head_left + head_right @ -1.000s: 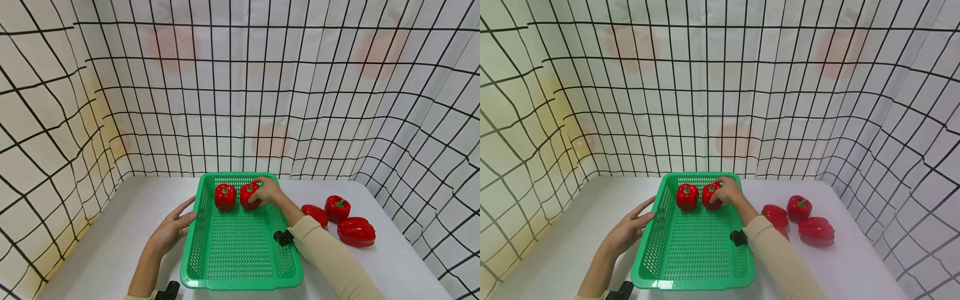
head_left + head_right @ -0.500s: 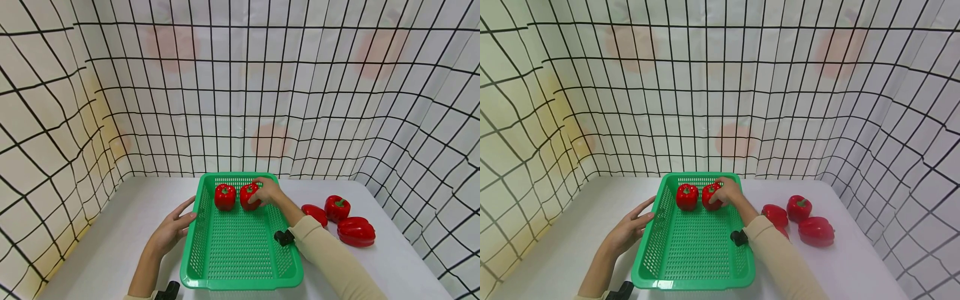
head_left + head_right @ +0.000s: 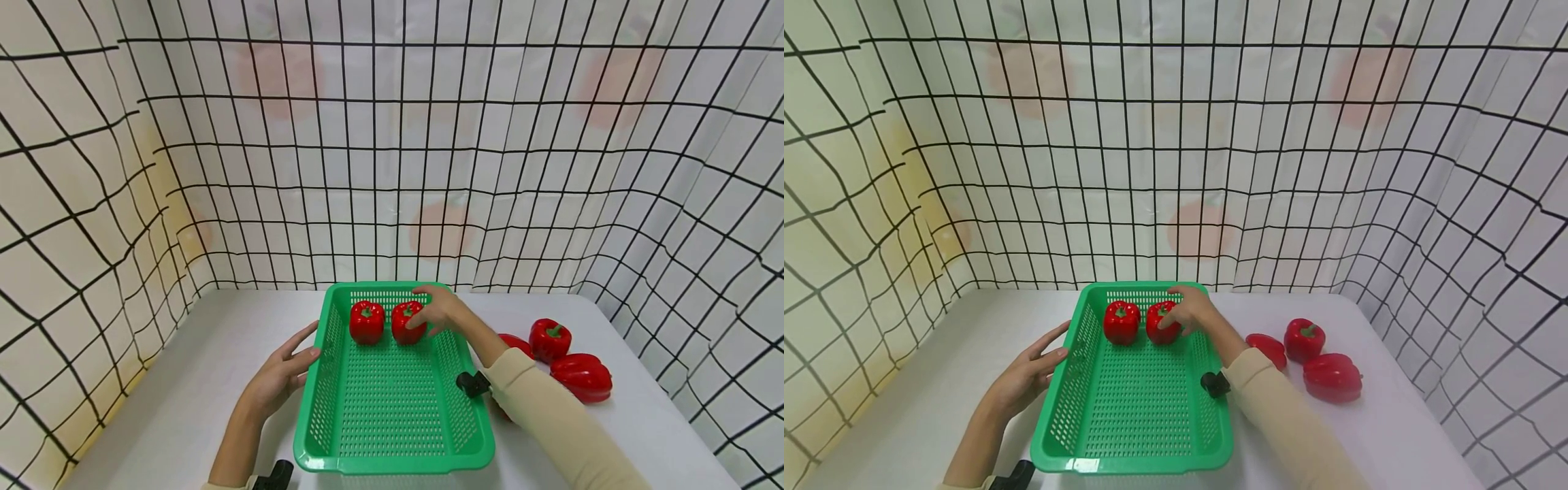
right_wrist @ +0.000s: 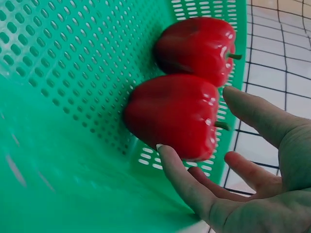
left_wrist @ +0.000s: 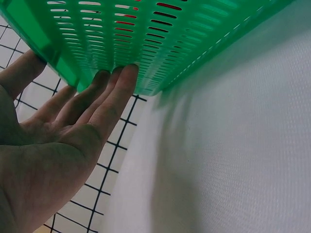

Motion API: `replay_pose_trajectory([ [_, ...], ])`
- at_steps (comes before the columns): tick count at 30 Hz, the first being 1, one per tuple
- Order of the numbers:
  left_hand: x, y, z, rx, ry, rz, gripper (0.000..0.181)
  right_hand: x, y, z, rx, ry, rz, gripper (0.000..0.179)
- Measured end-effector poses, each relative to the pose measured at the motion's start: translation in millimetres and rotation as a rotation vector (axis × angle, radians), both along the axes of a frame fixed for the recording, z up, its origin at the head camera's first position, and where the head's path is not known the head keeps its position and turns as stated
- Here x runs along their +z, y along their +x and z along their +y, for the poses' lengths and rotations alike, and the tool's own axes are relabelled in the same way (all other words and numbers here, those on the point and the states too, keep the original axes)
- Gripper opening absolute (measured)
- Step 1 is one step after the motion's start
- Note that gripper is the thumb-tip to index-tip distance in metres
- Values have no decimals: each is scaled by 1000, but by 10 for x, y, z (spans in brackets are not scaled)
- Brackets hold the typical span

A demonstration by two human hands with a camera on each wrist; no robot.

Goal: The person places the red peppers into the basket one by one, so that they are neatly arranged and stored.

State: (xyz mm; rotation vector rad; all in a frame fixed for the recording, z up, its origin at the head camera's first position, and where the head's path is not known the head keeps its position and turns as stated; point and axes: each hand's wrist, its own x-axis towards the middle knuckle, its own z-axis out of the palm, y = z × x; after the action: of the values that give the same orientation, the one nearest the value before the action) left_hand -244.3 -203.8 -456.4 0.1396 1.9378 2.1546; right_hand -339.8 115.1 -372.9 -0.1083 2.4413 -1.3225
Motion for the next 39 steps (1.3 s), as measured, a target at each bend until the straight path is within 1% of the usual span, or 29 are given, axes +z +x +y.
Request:
replay_pose_trajectory([
  [5, 2, 3, -1, -4, 5, 2, 71, 122, 37, 83, 43, 54, 56, 82],
  [11, -2, 1, 3, 1, 6, 3, 71, 287, 118, 182, 102, 72, 105, 80],
  [15, -10, 4, 9, 4, 2, 0, 71, 379, 181, 247, 127, 68, 127, 78],
  [21, -17, 10, 1, 6, 3, 3, 69, 492, 298, 372, 142, 60, 179, 76],
  [26, -24, -5, -10, -6, 6, 16, 70, 533, 348, 486, 137, 95, 221, 75],
  [30, -31, -5, -14, -5, 5, 19, 70, 548, 371, 597, 119, 113, 216, 76],
  [34, -37, -1, -15, -4, -3, 21, 68, 532, 384, 739, 106, 105, 214, 77],
  [39, -36, -6, -12, -3, -9, 23, 68, 497, 420, 951, 94, 117, 234, 77],
])
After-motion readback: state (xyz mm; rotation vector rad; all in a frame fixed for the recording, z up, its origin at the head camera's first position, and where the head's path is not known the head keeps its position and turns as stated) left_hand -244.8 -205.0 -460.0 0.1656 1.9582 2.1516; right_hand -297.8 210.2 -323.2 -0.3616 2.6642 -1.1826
